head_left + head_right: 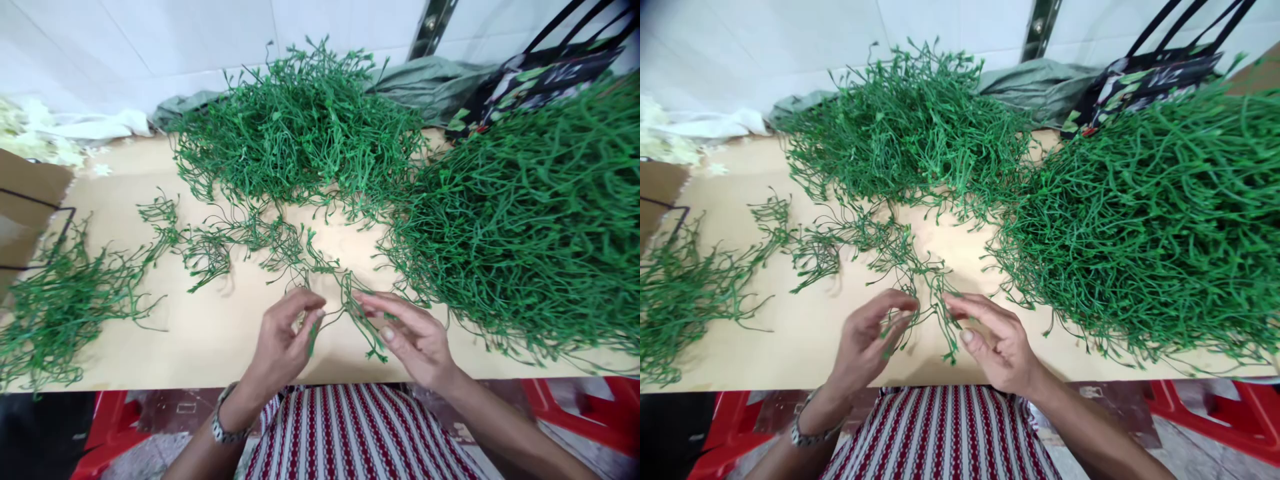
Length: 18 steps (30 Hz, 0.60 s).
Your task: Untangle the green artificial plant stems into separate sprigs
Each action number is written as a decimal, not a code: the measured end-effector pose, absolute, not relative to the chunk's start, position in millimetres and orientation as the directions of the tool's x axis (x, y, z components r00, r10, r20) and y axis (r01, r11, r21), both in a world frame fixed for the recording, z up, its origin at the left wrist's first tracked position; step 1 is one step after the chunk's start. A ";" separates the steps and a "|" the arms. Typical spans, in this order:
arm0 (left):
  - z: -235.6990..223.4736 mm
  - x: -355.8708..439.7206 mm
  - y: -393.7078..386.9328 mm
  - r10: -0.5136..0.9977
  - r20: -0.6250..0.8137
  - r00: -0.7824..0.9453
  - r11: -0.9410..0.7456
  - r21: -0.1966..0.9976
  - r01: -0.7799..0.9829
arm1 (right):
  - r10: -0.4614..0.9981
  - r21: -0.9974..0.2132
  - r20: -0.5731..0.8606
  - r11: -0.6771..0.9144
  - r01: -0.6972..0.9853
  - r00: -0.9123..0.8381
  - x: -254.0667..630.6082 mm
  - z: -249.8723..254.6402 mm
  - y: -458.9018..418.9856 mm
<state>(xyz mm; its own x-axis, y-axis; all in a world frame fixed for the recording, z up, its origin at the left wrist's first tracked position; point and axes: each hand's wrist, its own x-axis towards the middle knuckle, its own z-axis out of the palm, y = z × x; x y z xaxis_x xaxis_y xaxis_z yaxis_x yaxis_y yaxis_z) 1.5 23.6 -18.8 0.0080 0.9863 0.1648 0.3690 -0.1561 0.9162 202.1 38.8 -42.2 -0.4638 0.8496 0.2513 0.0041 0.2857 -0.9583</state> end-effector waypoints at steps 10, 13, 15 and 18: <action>-31.1 15.2 22.7 0.962 -0.250 -0.107 0.249 0.968 -0.019 | 0.795 -0.993 0.101 0.112 -0.018 -0.598 197.1 -49.3 32.8; -30.2 12.5 17.6 0.986 -0.081 -0.146 0.116 0.962 0.247 | 0.819 -0.975 0.151 0.215 0.053 -0.554 206.1 -44.0 39.4; -28.8 12.6 16.1 0.994 -0.002 -0.114 0.041 0.941 0.336 | 0.909 -0.986 0.133 0.161 0.039 -0.396 206.3 -41.8 44.8; -28.1 15.8 16.8 0.996 0.060 -0.072 -0.030 0.934 0.356 | 0.951 -0.999 -0.001 -0.018 -0.050 -0.309 191.7 -42.7 49.7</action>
